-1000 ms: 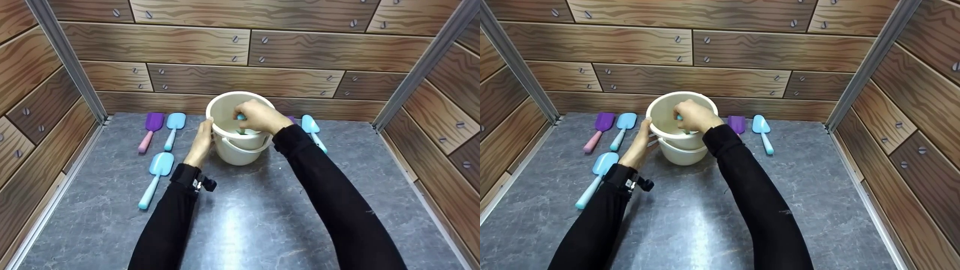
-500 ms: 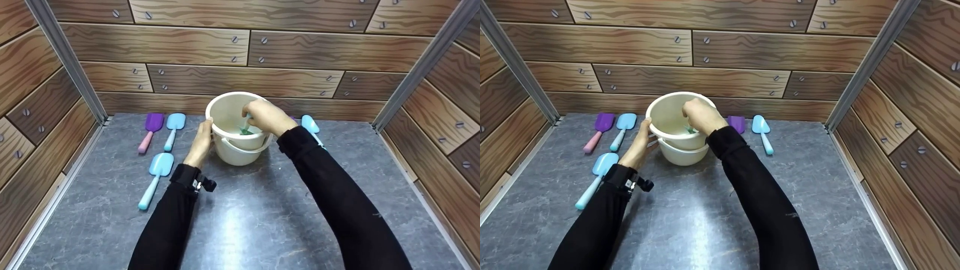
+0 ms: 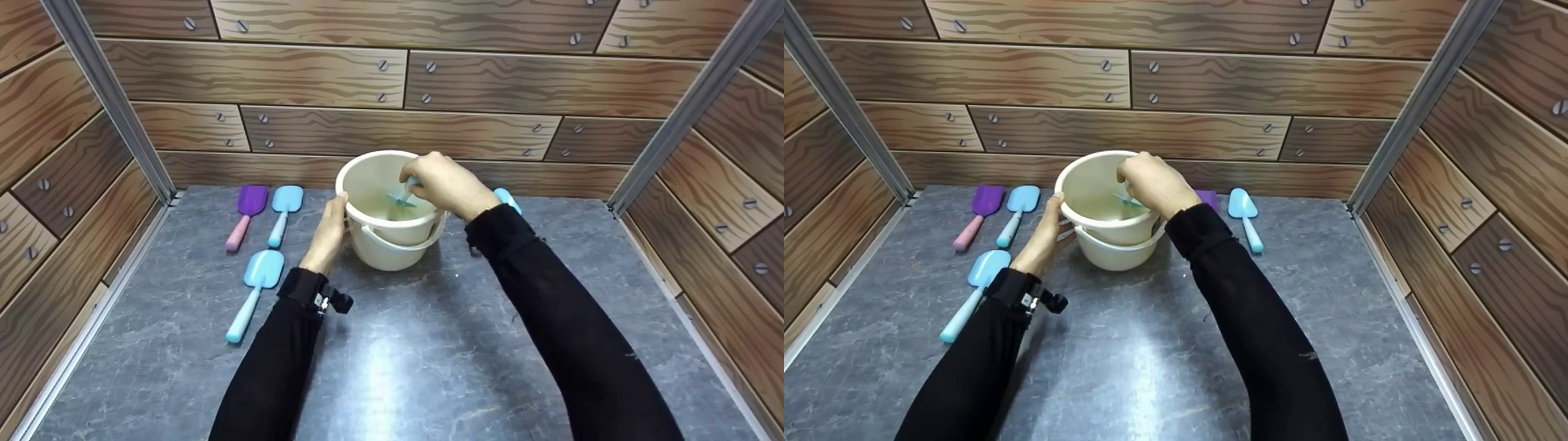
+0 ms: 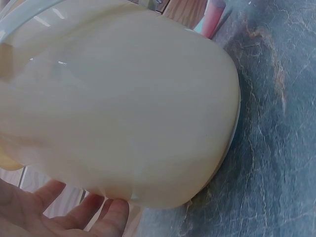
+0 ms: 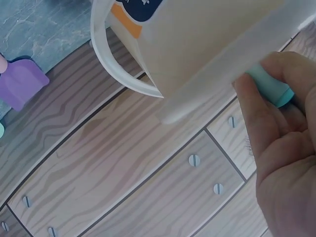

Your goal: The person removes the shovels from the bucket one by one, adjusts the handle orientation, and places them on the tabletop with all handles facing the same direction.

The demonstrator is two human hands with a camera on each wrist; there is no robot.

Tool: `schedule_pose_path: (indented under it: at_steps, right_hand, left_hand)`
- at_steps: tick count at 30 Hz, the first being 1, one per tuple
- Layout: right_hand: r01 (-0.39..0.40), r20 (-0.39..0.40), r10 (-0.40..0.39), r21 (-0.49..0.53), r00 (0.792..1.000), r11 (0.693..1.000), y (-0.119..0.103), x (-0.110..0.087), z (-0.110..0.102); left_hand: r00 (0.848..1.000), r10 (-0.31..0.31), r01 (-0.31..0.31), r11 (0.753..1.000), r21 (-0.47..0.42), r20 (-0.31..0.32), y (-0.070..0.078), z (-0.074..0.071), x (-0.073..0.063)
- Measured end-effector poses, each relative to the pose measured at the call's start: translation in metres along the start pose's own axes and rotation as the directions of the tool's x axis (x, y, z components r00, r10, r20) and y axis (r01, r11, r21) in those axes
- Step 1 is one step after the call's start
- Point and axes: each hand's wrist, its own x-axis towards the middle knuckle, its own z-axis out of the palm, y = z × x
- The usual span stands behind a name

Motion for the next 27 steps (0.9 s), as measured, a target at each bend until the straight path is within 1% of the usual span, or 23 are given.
schedule_pose_path:
  at_steps: [6,12,16,20,27]
  right_hand:
    - [0.024,-0.021,-0.024,0.009,0.999,1.0,-0.002,-0.004,-0.007]
    - [0.086,-0.071,-0.084,0.018,0.994,0.996,-0.001,-0.009,-0.013]
    - [0.117,-0.1,-0.114,0.026,0.988,0.993,-0.001,-0.014,-0.018]
    - [0.129,-0.127,-0.124,0.034,0.984,0.991,-0.001,-0.019,-0.021]
    - [0.156,-0.188,-0.148,0.028,0.971,0.987,0.0,-0.026,-0.026]
  left_hand:
    - [1.0,-0.013,0.013,1.0,0.002,-0.008,0.0,0.0,0.002]
    - [1.0,-0.025,0.025,1.0,-0.013,-0.015,0.002,0.001,0.001]
    - [1.0,-0.019,0.018,1.0,-0.009,-0.022,0.002,0.001,0.0]
    - [1.0,-0.01,0.01,1.0,0.005,-0.023,0.003,0.001,-0.001]
    - [1.0,0.005,-0.005,1.0,-0.011,-0.013,0.001,0.001,0.0]
